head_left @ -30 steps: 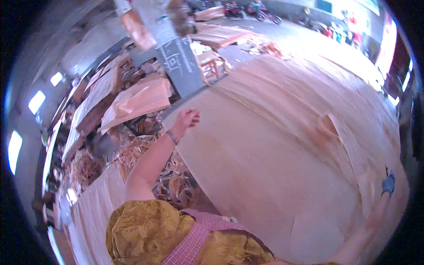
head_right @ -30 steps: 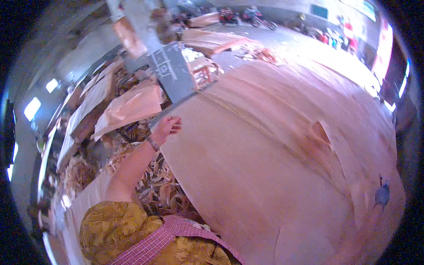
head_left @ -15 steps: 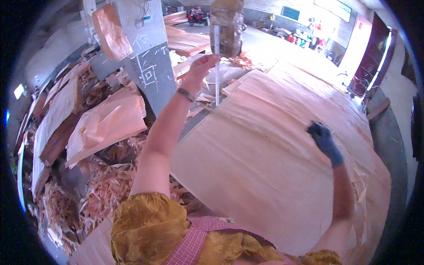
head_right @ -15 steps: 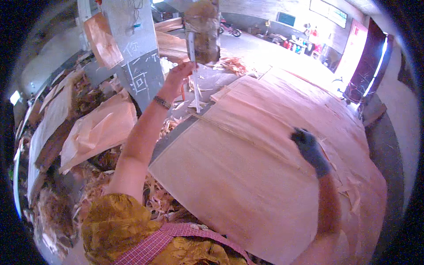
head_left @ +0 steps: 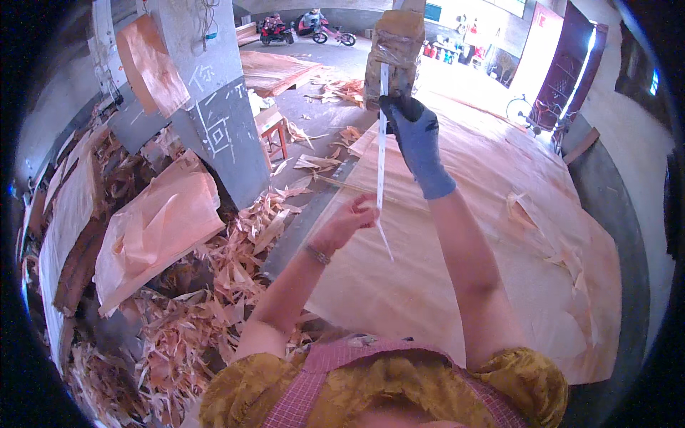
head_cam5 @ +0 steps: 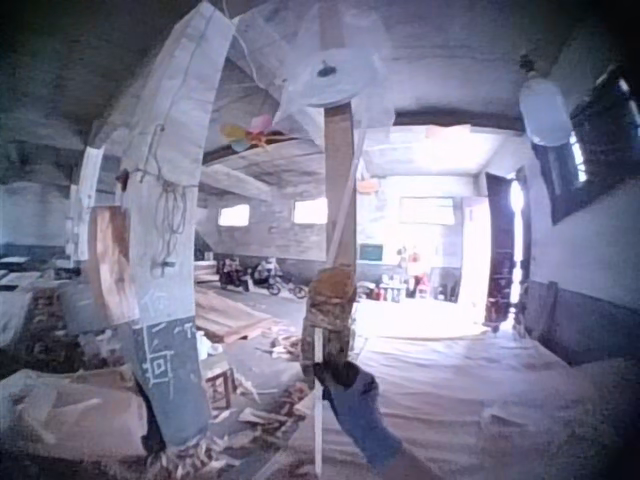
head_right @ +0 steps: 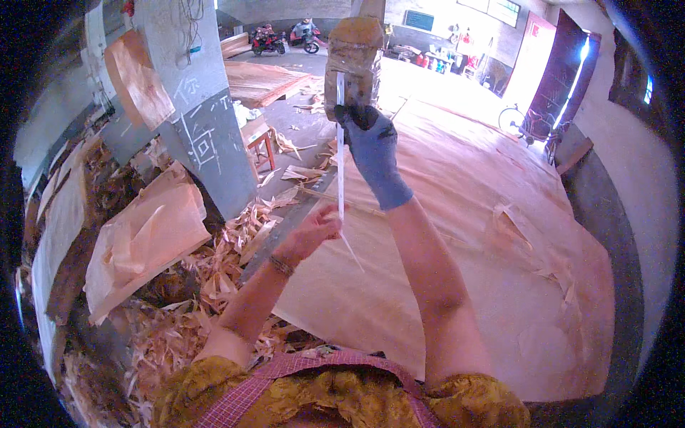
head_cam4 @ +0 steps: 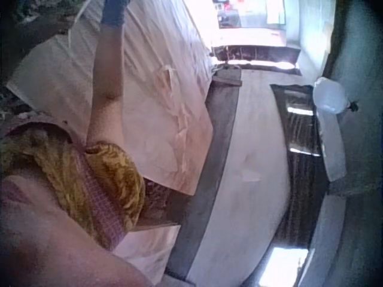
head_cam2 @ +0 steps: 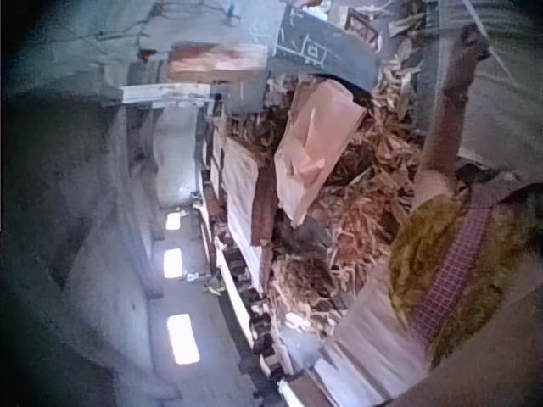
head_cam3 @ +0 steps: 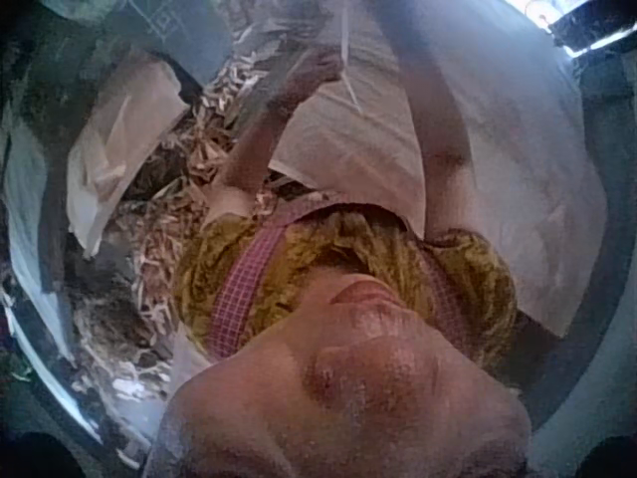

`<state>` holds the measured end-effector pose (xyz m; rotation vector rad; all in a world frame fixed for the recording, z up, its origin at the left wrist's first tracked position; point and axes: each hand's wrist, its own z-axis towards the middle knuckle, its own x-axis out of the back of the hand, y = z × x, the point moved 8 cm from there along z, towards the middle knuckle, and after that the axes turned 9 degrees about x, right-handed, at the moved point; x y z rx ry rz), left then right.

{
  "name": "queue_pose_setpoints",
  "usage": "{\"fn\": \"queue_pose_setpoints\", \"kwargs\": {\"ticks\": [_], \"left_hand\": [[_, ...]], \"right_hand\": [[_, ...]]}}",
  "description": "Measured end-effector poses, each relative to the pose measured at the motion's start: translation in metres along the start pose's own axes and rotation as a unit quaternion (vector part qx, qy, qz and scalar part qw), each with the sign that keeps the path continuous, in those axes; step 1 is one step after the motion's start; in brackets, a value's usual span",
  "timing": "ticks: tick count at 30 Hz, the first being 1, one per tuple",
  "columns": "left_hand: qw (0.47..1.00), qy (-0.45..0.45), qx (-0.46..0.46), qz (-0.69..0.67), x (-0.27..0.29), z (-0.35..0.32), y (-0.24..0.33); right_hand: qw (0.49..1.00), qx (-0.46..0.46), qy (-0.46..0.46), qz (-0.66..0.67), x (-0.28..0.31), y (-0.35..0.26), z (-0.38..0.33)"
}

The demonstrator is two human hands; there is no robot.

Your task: The person handles thin sheets of wood veneer, using a knife to trim away damaged sections and applying small adhesive strips to repair or mark the material.

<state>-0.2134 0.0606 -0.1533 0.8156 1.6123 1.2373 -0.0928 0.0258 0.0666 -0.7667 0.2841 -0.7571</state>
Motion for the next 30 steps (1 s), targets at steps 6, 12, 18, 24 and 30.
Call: {"fn": "queue_pose_setpoints", "kwargs": {"ticks": [6,12,18,24,30], "left_hand": [[0.973,-0.122,0.169,-0.096,-0.023,-0.01,-0.106],[0.947,0.263,0.036,0.181,0.183,0.007,-0.092],[0.976,-0.184,-0.112,-0.001,-0.122,-0.016,0.089],[0.965,-0.15,-0.117,-0.183,-0.2,-0.008,0.101],[0.967,-0.174,0.117,0.146,-0.263,-0.013,0.002]], "right_hand": [[0.992,-0.053,-0.007,0.112,-0.003,0.012,-0.036],[0.99,-0.075,-0.036,0.113,-0.011,0.008,-0.125],[0.999,0.003,-0.034,-0.033,0.056,-0.011,-0.171],[0.991,0.063,0.086,-0.077,0.13,-0.056,-0.209],[0.958,-0.16,0.207,0.121,0.228,-0.068,-0.296]]}}
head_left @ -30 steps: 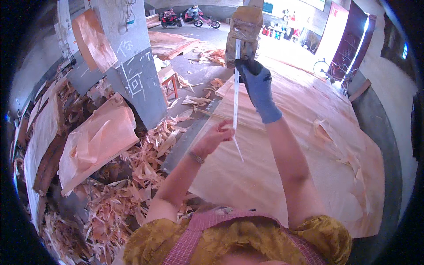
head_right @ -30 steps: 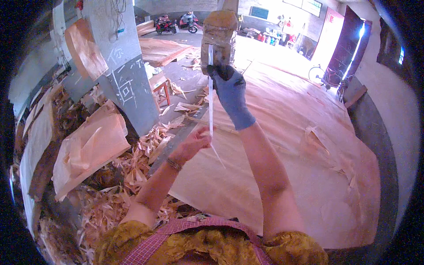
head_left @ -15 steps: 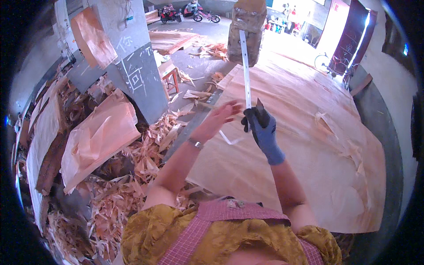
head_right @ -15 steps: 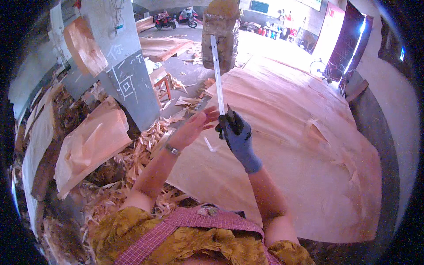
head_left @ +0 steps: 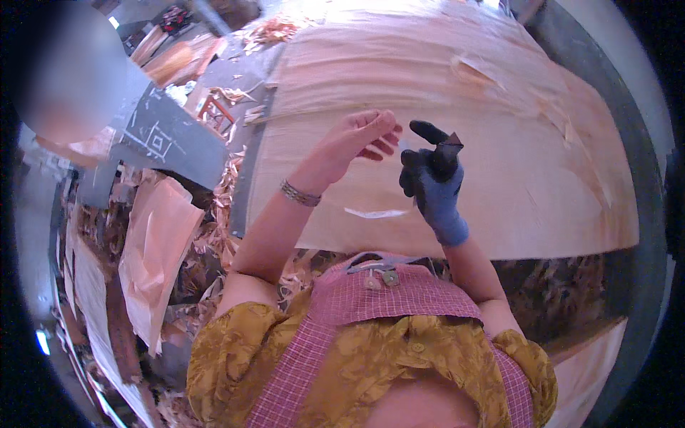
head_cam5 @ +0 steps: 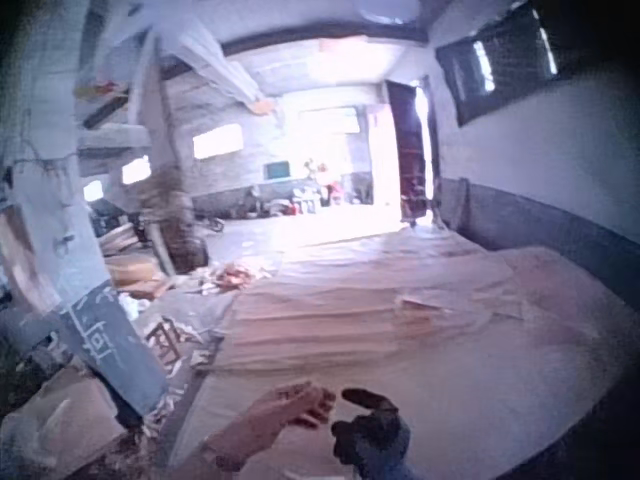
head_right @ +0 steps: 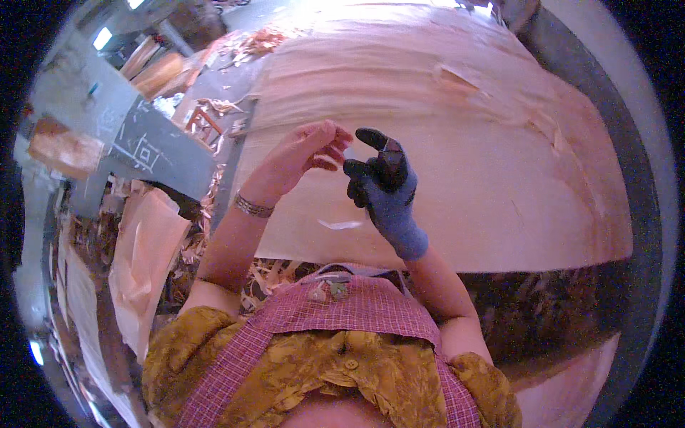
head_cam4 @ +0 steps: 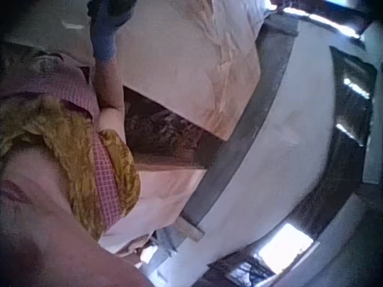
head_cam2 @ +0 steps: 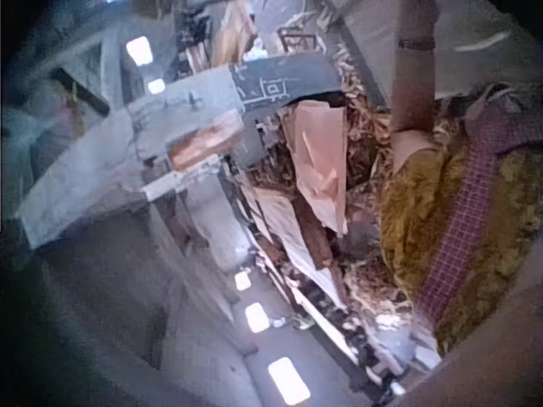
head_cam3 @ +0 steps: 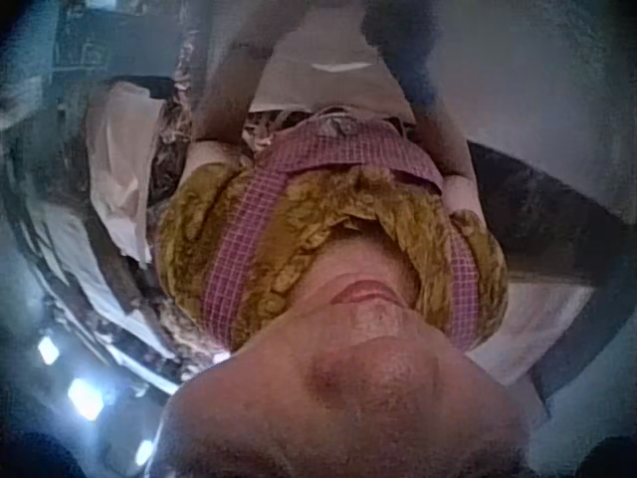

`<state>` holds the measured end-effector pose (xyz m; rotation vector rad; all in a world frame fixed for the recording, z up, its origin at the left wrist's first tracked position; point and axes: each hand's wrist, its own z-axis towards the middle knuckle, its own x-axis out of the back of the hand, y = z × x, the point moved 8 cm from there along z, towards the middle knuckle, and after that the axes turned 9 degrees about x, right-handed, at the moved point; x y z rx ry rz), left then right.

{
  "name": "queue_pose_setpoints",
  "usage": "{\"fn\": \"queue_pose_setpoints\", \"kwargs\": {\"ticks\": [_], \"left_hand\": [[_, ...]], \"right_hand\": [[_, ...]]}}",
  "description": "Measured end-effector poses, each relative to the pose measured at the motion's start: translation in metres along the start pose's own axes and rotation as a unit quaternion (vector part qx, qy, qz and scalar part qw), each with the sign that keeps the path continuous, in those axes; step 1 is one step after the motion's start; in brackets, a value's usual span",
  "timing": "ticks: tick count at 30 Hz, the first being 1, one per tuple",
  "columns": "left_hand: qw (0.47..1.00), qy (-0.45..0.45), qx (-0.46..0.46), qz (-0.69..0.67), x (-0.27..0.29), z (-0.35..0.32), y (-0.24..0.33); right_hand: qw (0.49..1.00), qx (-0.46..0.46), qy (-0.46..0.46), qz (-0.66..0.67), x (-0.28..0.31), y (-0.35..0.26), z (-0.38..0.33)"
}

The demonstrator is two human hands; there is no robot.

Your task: The person handles thin sheets of wood veneer, using a knife to trim away damaged sections and applying small adhesive strips to repair or mark the material.

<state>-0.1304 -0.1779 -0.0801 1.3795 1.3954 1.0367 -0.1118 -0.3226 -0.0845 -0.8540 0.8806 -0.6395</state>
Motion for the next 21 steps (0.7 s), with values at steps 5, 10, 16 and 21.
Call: {"fn": "queue_pose_setpoints", "kwargs": {"ticks": [5,10,16,21], "left_hand": [[0.988,-0.104,0.059,0.097,-0.094,0.062,-0.036],[0.978,0.006,0.039,0.206,-0.113,0.169,-0.092],[0.937,-0.014,0.035,0.346,-0.212,0.342,-0.165],[0.898,-0.038,-0.08,0.43,-0.35,0.438,-0.185]], "right_hand": [[0.997,-0.05,0.047,-0.036,0.097,-0.003,-0.028],[0.966,-0.207,0.143,-0.052,0.211,0.052,-0.087],[0.914,-0.259,0.308,-0.054,0.357,0.091,-0.152],[0.852,-0.242,0.438,-0.155,0.479,0.084,-0.163]]}}
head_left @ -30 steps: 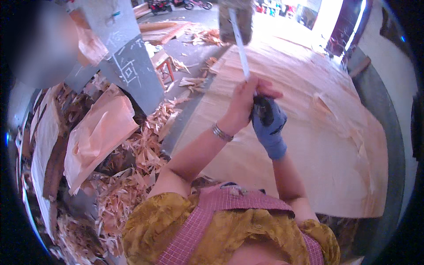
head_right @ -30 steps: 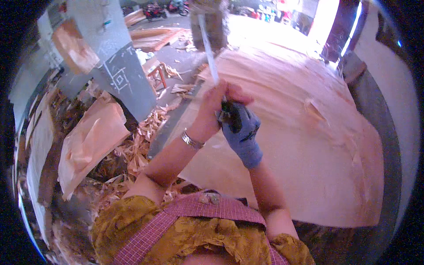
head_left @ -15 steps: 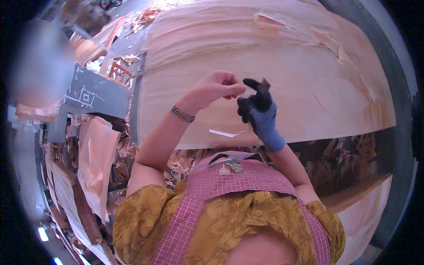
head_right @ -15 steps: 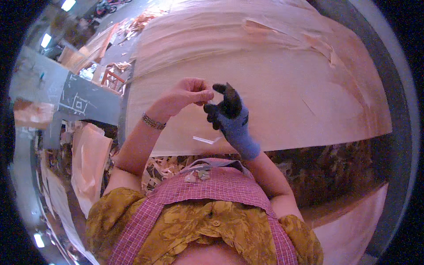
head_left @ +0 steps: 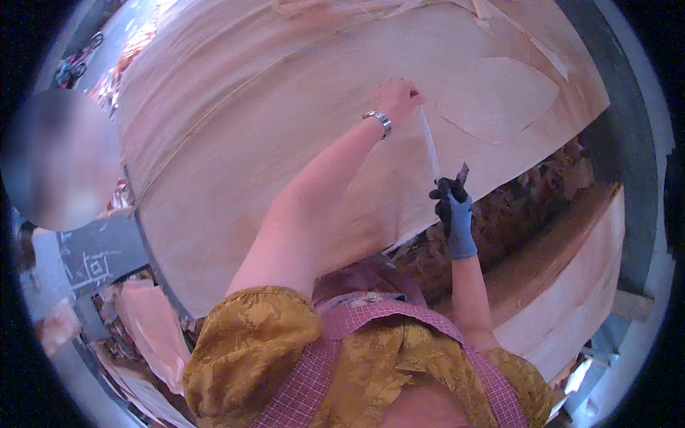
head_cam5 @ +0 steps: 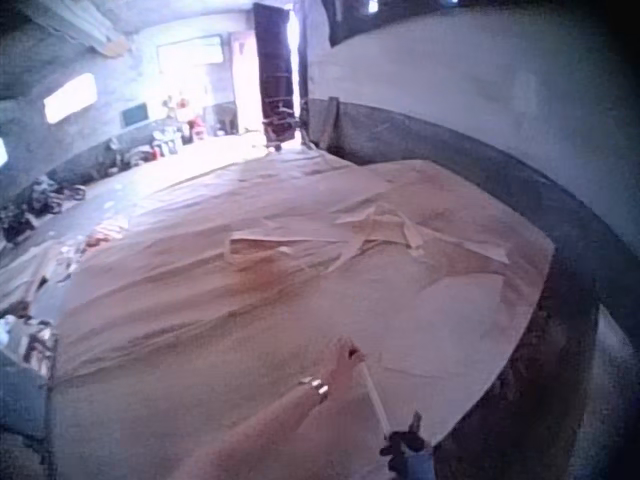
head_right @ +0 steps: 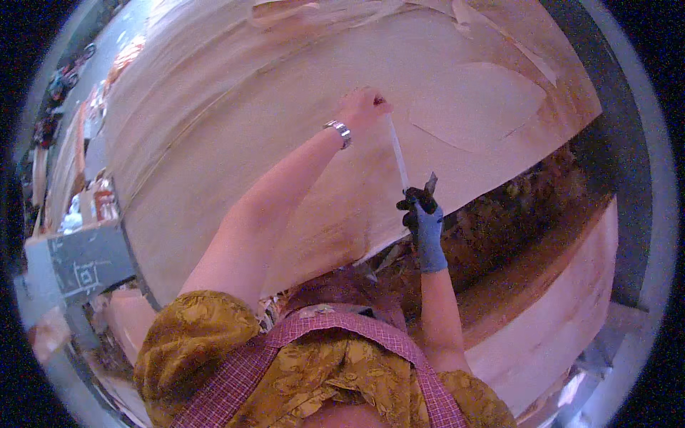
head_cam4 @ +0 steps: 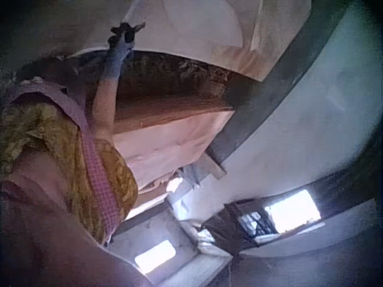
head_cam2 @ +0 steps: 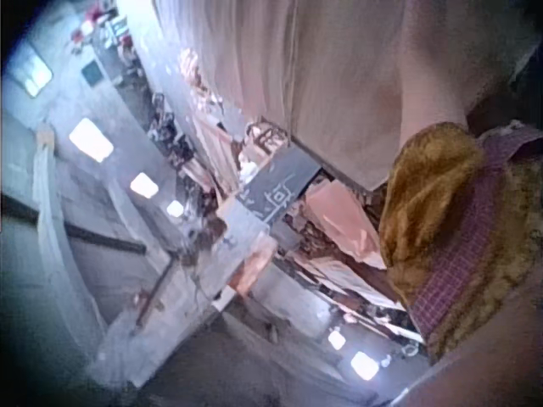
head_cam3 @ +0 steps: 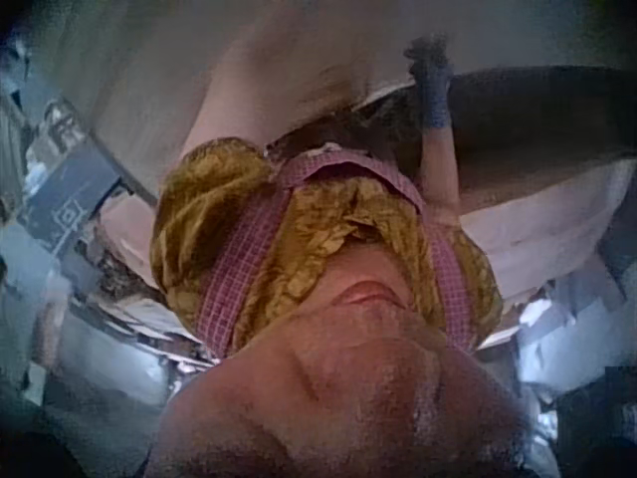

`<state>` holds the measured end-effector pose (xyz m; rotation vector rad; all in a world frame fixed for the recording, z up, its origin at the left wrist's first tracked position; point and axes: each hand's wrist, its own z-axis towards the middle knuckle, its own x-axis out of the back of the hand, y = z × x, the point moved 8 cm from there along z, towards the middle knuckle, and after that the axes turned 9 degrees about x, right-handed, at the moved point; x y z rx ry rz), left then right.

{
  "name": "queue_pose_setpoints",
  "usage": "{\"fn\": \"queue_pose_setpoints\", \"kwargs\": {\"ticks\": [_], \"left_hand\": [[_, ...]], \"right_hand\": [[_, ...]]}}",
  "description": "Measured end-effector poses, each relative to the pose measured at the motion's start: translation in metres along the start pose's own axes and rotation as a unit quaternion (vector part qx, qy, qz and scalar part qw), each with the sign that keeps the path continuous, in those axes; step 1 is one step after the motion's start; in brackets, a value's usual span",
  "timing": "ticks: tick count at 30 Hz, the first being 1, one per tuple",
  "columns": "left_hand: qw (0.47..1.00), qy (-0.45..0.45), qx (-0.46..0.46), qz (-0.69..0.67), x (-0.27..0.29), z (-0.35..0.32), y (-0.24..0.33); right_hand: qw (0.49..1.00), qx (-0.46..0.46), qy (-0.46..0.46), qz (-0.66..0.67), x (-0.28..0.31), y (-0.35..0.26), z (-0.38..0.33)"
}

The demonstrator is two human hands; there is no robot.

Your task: The person handles thin sheets of wood veneer, using a knife to trim away damaged sections and applying small adhesive strips to repair or mark the material.

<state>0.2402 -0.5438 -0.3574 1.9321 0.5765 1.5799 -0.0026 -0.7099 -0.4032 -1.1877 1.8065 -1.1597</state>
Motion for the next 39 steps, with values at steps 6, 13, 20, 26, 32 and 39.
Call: {"fn": "queue_pose_setpoints", "kwargs": {"ticks": [6,13,20,26,32,39], "left_hand": [[0.992,0.048,-0.085,0.079,-0.028,0.008,0.014],[0.939,0.084,-0.307,0.132,-0.044,-0.071,0.02],[0.944,0.043,-0.28,0.166,-0.071,-0.083,0.019],[0.979,0.035,-0.093,0.179,-0.089,-0.051,0.05],[0.925,0.041,-0.277,0.255,-0.222,-0.069,0.181],[0.94,-0.023,-0.24,0.242,-0.28,-0.038,0.242]], "right_hand": [[0.998,-0.004,0.05,-0.036,0.012,0.007,0.0],[0.999,-0.032,0.021,-0.017,0.021,0.018,0.017],[0.801,0.304,-0.016,-0.515,0.08,-0.076,0.081],[0.987,0.054,-0.006,-0.152,0.228,-0.079,0.167],[0.997,0.024,-0.064,-0.042,0.283,-0.019,0.195],[0.976,0.005,-0.14,-0.168,0.287,-0.049,0.205]]}}
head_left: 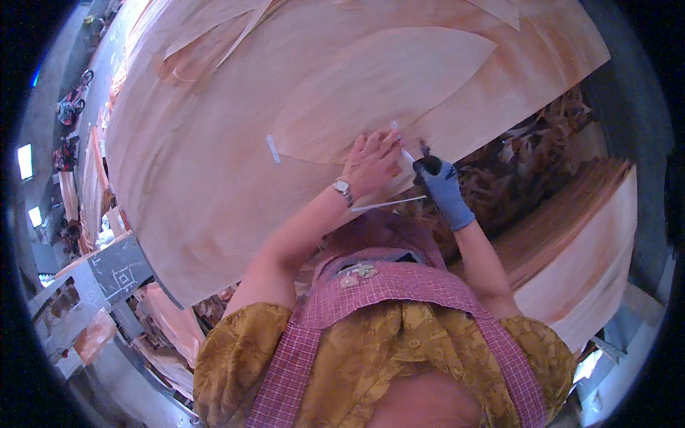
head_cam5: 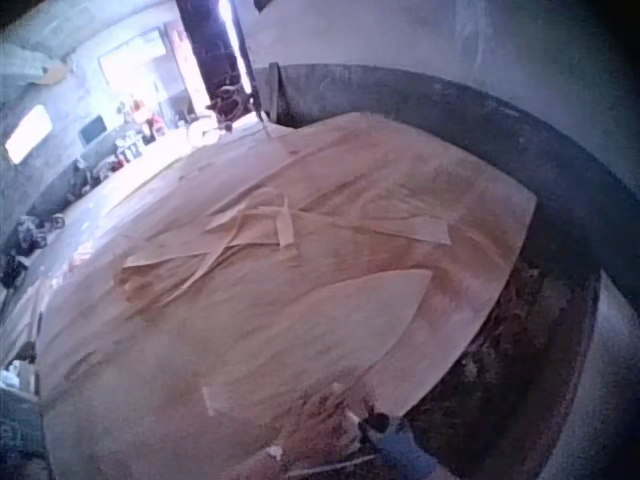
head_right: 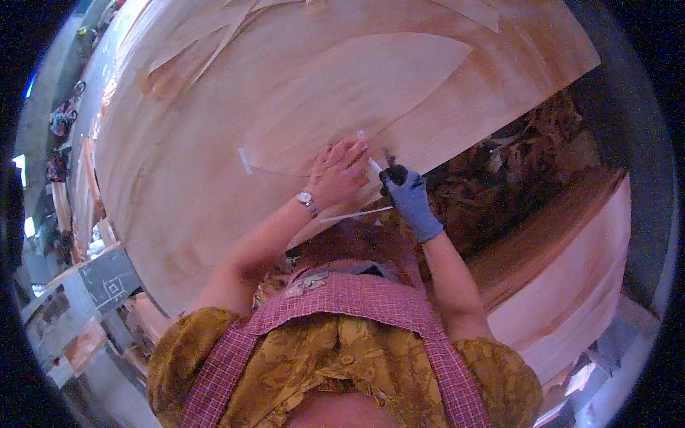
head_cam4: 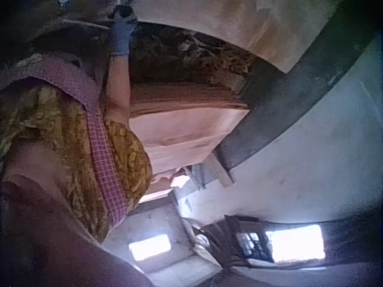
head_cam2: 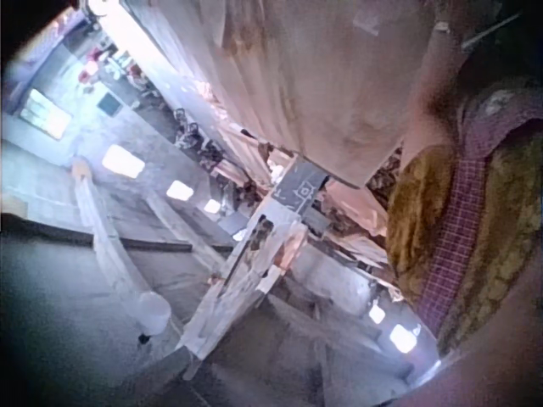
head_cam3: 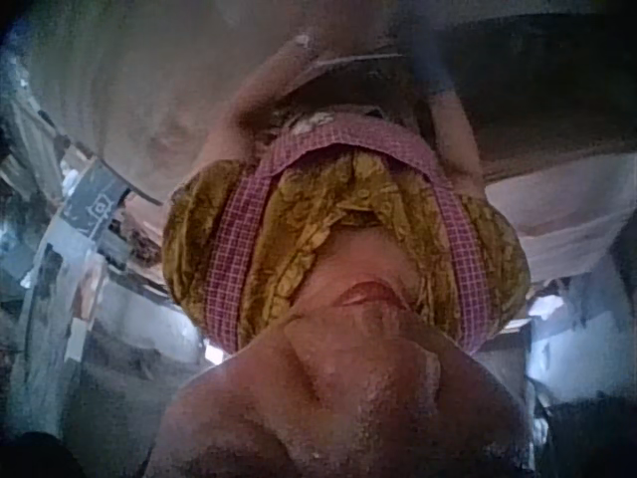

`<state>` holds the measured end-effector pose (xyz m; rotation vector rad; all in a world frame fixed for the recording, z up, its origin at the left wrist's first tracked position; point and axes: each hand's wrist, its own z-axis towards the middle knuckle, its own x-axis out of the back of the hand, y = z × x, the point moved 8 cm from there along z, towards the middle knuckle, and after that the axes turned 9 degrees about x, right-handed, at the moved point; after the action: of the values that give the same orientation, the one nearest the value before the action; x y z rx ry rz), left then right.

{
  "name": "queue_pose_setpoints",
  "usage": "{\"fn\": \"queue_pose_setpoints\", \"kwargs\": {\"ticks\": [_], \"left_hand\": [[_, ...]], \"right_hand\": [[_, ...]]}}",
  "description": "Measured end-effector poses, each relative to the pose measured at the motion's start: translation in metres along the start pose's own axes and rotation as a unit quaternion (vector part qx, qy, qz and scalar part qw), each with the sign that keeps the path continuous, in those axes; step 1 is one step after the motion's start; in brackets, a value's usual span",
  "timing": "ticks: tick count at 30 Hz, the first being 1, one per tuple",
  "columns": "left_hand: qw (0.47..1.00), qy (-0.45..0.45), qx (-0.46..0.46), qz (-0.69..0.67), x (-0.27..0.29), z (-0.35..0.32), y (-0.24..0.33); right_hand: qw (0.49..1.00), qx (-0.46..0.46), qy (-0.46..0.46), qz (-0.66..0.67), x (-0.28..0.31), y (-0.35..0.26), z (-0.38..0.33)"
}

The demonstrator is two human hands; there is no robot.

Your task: The person handles thin sheets of wood veneer, using a knife to trim away damaged sections and applying small adhesive strips to repair or mark the material.

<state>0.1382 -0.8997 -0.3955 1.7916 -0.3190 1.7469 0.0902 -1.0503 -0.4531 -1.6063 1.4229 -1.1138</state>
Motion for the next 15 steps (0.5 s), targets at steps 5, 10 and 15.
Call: {"fn": "queue_pose_setpoints", "kwargs": {"ticks": [5,10,15], "left_hand": [[0.995,0.006,-0.024,0.095,-0.004,0.005,-0.01],[0.991,-0.057,0.053,-0.112,0.01,0.058,-0.03],[0.975,0.12,0.136,-0.125,0.021,0.179,-0.066]], "right_hand": [[0.928,0.158,-0.034,-0.335,0.062,-0.078,0.046],[0.996,0.068,-0.06,-0.024,0.079,-0.147,0.155],[0.994,0.048,-0.054,0.083,0.077,-0.146,0.258]]}}
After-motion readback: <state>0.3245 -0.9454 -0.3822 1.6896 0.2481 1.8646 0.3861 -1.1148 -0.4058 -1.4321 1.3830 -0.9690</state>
